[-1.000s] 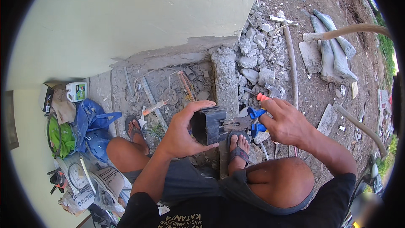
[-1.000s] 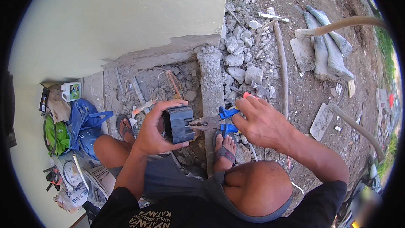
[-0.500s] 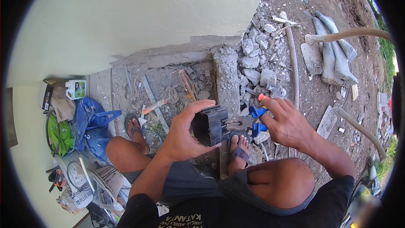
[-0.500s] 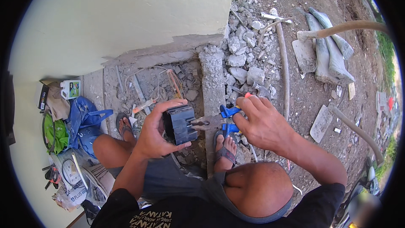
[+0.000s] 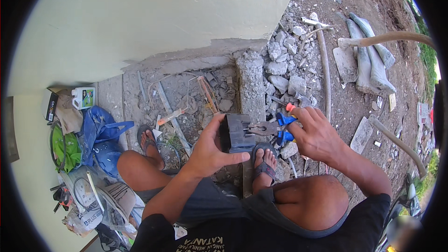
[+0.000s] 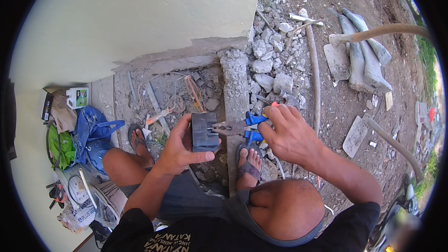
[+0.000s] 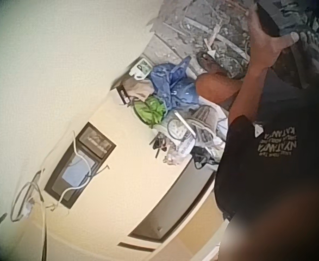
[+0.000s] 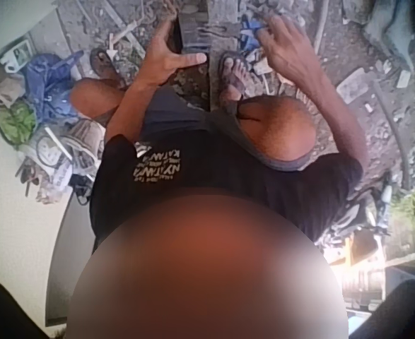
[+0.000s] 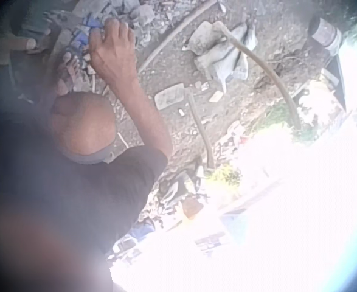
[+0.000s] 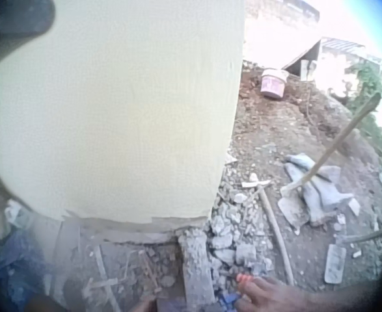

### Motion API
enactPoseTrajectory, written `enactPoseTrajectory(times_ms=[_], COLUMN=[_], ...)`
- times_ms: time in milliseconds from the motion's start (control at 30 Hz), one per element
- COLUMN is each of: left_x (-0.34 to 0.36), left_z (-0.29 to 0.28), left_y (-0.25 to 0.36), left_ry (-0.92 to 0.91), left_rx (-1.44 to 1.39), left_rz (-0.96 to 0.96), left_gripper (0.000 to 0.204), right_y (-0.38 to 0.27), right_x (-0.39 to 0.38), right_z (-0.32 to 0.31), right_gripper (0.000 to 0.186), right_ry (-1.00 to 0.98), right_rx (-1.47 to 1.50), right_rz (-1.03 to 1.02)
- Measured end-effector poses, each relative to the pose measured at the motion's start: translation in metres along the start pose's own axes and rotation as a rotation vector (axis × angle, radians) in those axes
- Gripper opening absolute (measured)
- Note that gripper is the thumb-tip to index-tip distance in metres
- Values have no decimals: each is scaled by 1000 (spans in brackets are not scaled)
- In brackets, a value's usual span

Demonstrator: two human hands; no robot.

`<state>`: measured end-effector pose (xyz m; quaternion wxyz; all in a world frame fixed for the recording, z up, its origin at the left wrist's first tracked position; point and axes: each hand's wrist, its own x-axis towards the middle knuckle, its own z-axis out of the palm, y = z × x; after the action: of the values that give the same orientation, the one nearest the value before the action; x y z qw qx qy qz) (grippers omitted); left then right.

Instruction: Installing an electrical junction box into a wall and routing wires.

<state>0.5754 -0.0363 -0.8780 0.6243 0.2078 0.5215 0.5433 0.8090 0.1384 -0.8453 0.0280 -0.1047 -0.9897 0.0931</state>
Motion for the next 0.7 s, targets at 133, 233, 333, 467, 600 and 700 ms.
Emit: enactPoseTrajectory(times_ms=[133, 233, 333, 467, 600, 700], left_x=[5, 3, 1, -3, 4, 7], left_z=[-15, -16, -9, 10, -10, -16], left_y=[19, 25, 17, 2, 9, 22], left_ry=[-100, -128, -103, 38, -59, -86], left_rx=[680, 666, 374, -229, 310, 724], left_rz=[437, 426, 252, -136, 222, 525], left_gripper=[85, 84, 84, 91, 91, 81], right_y=[2, 1, 0, -5, 0, 0], right_x=[-2, -3, -5, -3, -3, -2], right_z=[-3, -5, -3, -3, -4, -8], right_gripper=[15, 16, 16, 16, 15, 15], right_ry=[-5, -6, 17, 15, -3, -19], right_rx=[43, -2, 71, -70, 6, 15], right_rz=[-44, -70, -75, 38, -28, -66])
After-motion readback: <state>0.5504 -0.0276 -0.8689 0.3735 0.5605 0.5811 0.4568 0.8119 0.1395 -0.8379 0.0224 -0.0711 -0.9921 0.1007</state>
